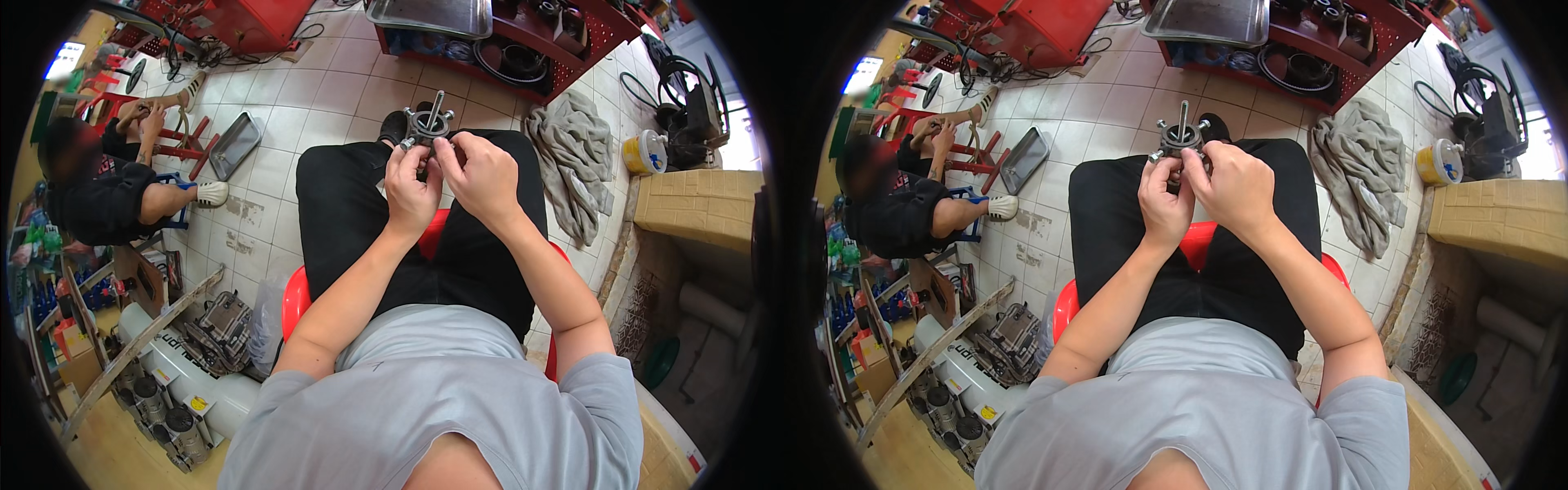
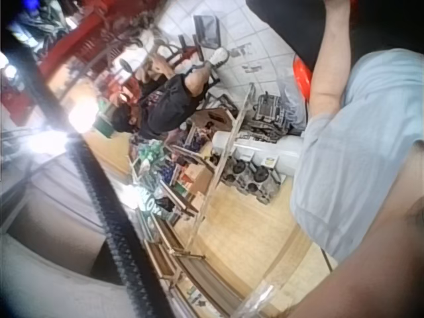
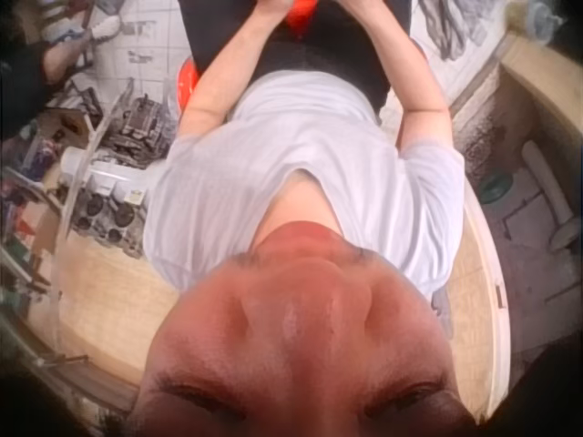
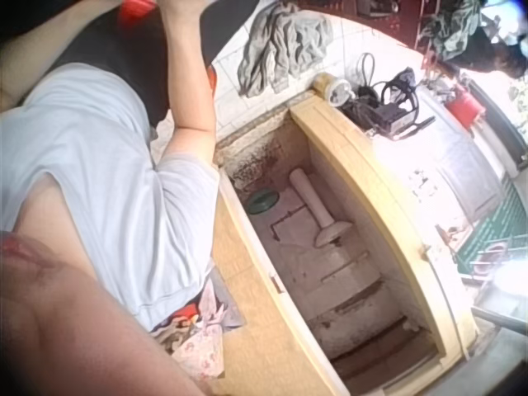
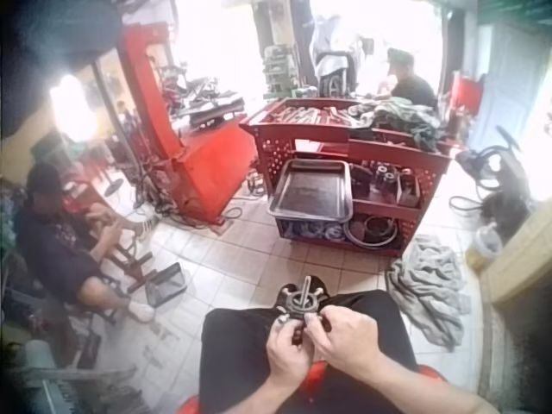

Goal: The person sits on a low stool in a workshop and assembles a small metallic mechanical component, likely a carburetor. They use their hands to insert and tighten small screws and parts into the device, occasionally reaching for items in a nearby metal tray.

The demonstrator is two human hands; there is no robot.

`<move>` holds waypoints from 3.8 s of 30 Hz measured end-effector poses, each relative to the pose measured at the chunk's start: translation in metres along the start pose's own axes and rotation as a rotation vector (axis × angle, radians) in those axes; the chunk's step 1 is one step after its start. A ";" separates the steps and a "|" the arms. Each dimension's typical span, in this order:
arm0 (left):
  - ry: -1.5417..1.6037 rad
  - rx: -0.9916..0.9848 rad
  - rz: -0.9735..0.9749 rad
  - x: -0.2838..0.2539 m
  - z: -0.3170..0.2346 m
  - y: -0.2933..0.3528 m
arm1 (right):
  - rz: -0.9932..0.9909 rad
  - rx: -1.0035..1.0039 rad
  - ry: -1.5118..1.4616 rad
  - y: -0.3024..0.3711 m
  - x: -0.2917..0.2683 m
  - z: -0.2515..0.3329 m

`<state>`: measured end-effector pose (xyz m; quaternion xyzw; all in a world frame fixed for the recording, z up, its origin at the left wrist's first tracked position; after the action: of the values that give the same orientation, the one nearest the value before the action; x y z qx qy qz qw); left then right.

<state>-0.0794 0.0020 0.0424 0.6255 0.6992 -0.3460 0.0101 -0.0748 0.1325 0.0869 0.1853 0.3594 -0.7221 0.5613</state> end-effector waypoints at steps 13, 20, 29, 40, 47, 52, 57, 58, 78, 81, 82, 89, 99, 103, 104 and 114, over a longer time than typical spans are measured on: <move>-0.024 0.071 -0.033 -0.003 -0.009 -0.002 | 0.058 0.132 -0.206 -0.002 0.000 -0.004; -0.053 0.041 -0.010 0.001 -0.002 0.001 | 0.201 0.214 -0.192 0.001 0.013 -0.017; -0.104 0.095 -0.035 0.004 -0.001 0.005 | -0.008 0.084 -0.195 0.003 0.004 -0.006; -0.050 0.096 -0.023 0.002 -0.006 0.005 | 0.028 0.084 -0.360 0.004 0.015 -0.015; 0.032 0.047 -0.013 0.003 -0.001 0.005 | -0.010 0.034 -0.148 0.001 0.000 0.001; 0.037 0.036 -0.019 0.003 -0.005 0.006 | -0.088 -0.147 -0.063 0.005 -0.001 0.007; 0.015 0.070 -0.031 0.002 -0.007 0.006 | -0.102 -0.137 -0.209 0.005 0.000 0.003; 0.015 0.066 -0.032 0.003 -0.006 0.007 | -0.091 -0.101 -0.255 0.004 0.001 0.000; 0.258 0.131 0.008 -0.039 -0.041 -0.027 | 0.119 -0.393 -0.329 -0.011 -0.002 0.008; 0.312 0.204 0.094 -0.052 -0.054 -0.037 | 0.036 -0.495 -0.370 -0.024 -0.012 0.032; 0.301 0.256 0.116 -0.055 -0.062 -0.040 | 0.070 -0.511 -0.515 -0.030 -0.018 0.038; 0.193 0.197 0.118 -0.063 -0.052 -0.066 | 0.272 0.104 -0.699 -0.036 0.019 0.013; 0.192 0.286 0.262 -0.003 -0.027 -0.079 | 0.302 -0.023 -0.658 -0.036 0.044 0.000; 0.426 0.125 0.244 0.011 -0.006 -0.085 | 0.424 0.095 -0.668 -0.050 0.038 -0.001; 0.476 0.168 0.271 0.014 -0.004 -0.092 | 0.455 0.069 -0.604 -0.055 0.036 -0.004; 0.661 -0.074 0.441 0.099 0.094 -0.116 | 0.898 0.131 -0.390 -0.133 0.051 -0.067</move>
<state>-0.2428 0.0436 -0.0189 0.8375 0.5257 -0.0901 -0.1188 -0.2252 0.1611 0.0493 0.2183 0.0859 -0.4511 0.8611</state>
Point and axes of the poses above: each hand's wrist, its own y-axis away from the middle knuckle, its own x-axis out of the palm, z = x × y, the point moved 9 cm from there along -y, towards the middle knuckle, and after that the axes turned 8 degrees about -y, right-handed, at the moved point
